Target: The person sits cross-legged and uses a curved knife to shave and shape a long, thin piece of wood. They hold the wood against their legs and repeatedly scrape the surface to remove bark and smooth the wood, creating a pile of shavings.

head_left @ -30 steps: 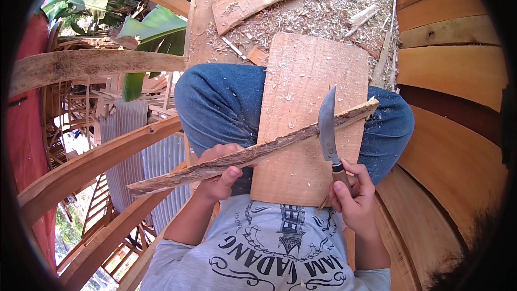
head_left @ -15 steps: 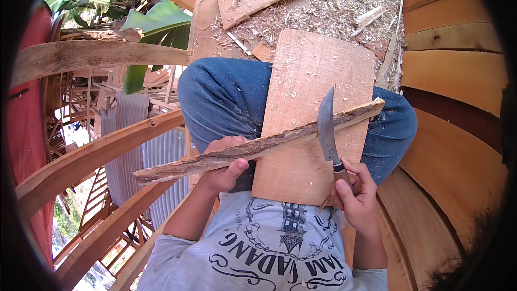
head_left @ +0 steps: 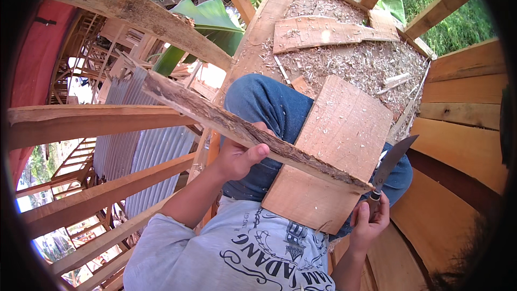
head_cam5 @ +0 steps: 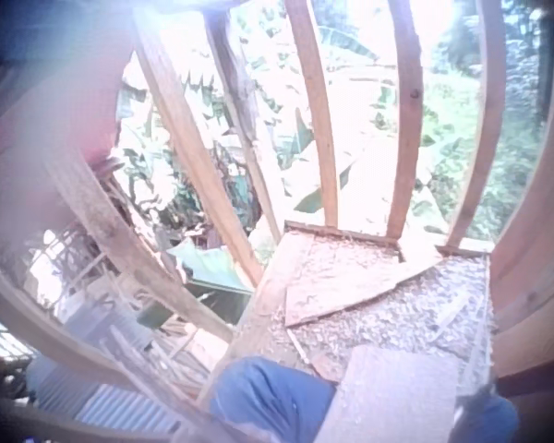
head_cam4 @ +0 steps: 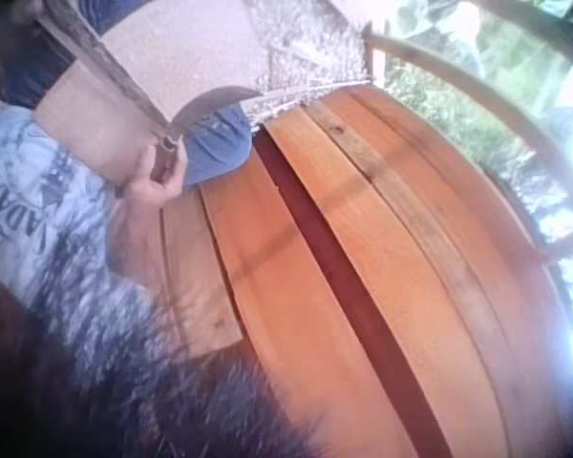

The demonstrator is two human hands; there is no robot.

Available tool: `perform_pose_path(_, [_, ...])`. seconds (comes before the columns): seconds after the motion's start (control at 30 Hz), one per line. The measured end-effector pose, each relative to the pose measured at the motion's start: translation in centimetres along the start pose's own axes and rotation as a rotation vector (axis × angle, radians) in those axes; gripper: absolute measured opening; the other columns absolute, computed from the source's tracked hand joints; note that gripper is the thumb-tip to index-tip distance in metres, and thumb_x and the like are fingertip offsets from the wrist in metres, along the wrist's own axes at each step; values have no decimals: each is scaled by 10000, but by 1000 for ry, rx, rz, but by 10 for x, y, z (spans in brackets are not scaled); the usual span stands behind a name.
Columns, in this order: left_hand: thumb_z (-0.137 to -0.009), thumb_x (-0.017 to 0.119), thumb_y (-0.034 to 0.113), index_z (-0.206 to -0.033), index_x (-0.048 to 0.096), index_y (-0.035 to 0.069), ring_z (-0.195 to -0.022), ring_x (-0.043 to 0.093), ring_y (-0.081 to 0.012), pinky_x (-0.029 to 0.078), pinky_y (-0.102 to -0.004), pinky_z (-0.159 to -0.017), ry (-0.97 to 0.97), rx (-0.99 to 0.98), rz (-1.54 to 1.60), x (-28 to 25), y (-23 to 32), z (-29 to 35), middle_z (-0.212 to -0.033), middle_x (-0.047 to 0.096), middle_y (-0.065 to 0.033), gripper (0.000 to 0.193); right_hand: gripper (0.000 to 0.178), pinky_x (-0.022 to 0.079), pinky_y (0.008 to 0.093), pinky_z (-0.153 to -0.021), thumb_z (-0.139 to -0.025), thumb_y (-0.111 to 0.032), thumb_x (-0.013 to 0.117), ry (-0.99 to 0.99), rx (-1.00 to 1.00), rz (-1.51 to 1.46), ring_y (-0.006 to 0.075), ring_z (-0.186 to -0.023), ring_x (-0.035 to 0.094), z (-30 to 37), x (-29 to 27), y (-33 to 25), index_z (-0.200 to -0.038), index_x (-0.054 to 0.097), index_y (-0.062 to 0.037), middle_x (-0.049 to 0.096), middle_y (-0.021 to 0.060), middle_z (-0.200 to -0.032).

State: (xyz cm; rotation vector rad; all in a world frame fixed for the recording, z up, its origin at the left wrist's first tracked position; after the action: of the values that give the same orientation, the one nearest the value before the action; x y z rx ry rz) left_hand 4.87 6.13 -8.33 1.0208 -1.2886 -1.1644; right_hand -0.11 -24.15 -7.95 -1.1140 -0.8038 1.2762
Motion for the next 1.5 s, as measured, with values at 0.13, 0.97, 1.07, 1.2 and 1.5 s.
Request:
perform_pose_path(0.13, [-912,570,324,-760,515,56,-645,462,-80,390,-246,-588,-29,95,35,8,23,-30,-656,480,16,313,387,394,178,-517,-818,-21,617,-36,-81,-25,57,-605,501,-12,3,-12,-1172,462,-8,569,90,-914])
perform_pose_path(0.97, [-865,647,199,-1303,375,0,-949,611,-171,508,-310,-825,-491,-390,-57,98,-3,3,-1062,593,-137,553,463,384,191,-383,-801,36,649,46,-166,-426,76,-511,516,-37,75,-27,-1154,373,-81,527,58,-901])
perform_pose_path(1.07, [-923,539,110,-1319,366,2,-891,622,-158,525,-294,-774,-485,-529,288,98,-2,-3,-1002,610,-124,445,477,397,192,-390,-810,35,638,10,-182,-396,72,-511,515,-39,77,-25,-1173,353,-83,554,95,-968])
perform_pose_path(1.2, [-932,513,110,-1263,421,14,-717,589,-102,500,-250,-654,-468,-543,141,86,4,-9,-857,593,-65,357,406,395,186,-401,-862,-23,588,-42,-346,-301,58,-489,489,-37,66,-24,-1175,338,-83,586,165,-1018])
perform_pose_path(1.5, [-884,578,137,-1146,545,21,-609,535,-111,441,-280,-582,-338,-261,-450,33,11,3,-698,560,-37,288,264,384,163,-522,-888,-10,532,93,-574,106,34,-591,487,-40,11,-22,-1071,350,-68,605,132,-868])
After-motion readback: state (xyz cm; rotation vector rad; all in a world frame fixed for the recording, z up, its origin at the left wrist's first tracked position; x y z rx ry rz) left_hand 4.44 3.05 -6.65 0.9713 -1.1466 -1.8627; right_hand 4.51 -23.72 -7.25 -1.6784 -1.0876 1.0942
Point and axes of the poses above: each hand's wrist, its own z-axis away from the middle knuckle, its own x-axis out of the palm, y = z × x, the point moved 4 cm from there along -z, towards the middle knuckle
